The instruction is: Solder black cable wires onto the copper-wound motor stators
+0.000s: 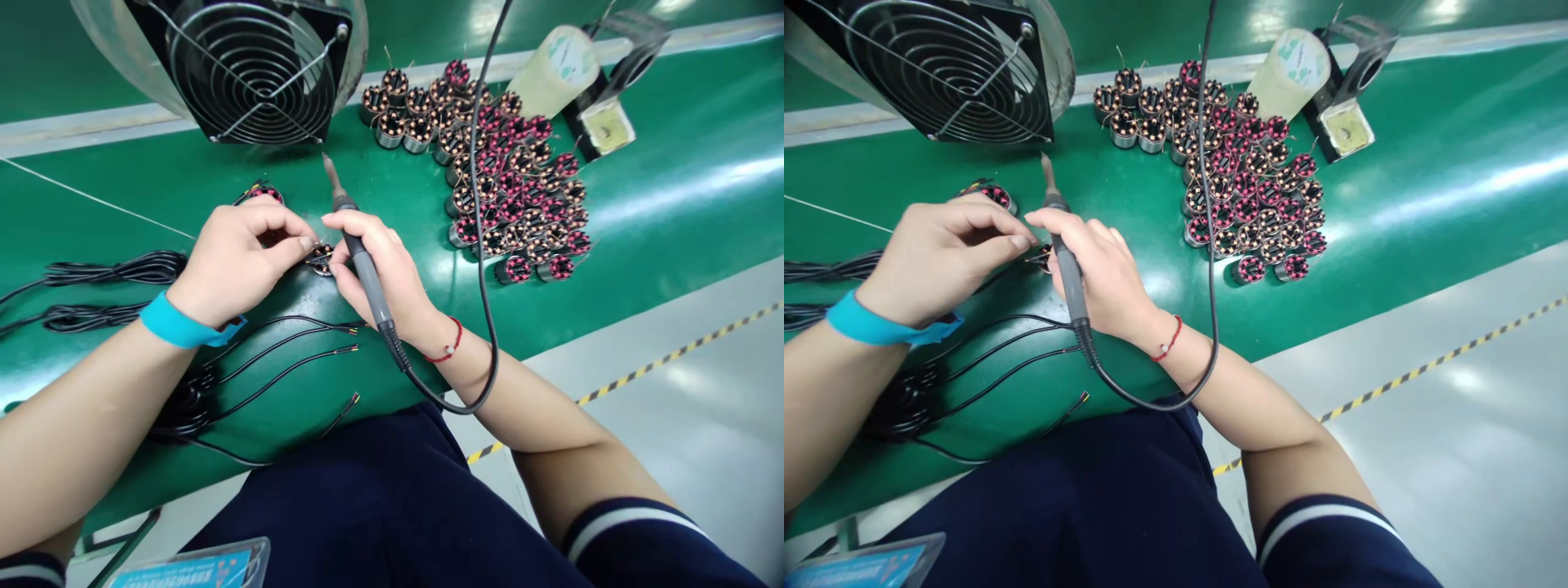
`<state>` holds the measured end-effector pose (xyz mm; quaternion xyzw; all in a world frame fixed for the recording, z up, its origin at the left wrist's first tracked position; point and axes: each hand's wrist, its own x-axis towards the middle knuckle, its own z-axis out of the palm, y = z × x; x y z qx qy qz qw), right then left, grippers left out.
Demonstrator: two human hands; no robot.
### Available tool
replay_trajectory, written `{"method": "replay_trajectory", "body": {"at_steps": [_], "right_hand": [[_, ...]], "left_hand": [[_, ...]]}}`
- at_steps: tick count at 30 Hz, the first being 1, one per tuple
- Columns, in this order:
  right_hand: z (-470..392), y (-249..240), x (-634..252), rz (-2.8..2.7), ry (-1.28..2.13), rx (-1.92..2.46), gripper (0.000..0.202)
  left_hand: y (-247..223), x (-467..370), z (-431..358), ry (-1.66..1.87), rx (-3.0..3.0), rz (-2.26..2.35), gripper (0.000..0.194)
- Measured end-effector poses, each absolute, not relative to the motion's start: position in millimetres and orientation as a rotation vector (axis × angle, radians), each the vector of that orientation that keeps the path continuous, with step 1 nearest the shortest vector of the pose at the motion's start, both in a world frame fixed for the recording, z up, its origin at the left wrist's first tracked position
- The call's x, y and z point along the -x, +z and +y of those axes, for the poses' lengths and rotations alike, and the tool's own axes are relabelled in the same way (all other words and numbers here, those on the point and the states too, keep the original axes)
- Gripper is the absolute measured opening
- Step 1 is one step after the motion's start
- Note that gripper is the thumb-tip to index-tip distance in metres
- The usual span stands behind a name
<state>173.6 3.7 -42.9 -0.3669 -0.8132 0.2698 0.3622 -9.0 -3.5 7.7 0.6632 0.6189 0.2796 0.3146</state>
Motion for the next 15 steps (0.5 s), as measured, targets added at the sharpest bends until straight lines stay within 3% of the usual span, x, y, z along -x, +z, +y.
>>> {"method": "replay_trajectory", "body": {"at_steps": [6, 15], "right_hand": [[5.3, -36.7, -174.4, -1.939, 0.968, 0.883, 0.045], [7.1, -34.6, -172.1, -1.794, 1.073, 0.855, 0.042]], "left_hand": [[12.6, 9.2, -9.3, 0.631, -1.981, 1.449, 0.009], [5.6, 12.6, -6.9, 0.634, -2.359, 1.271, 0.011]]}}
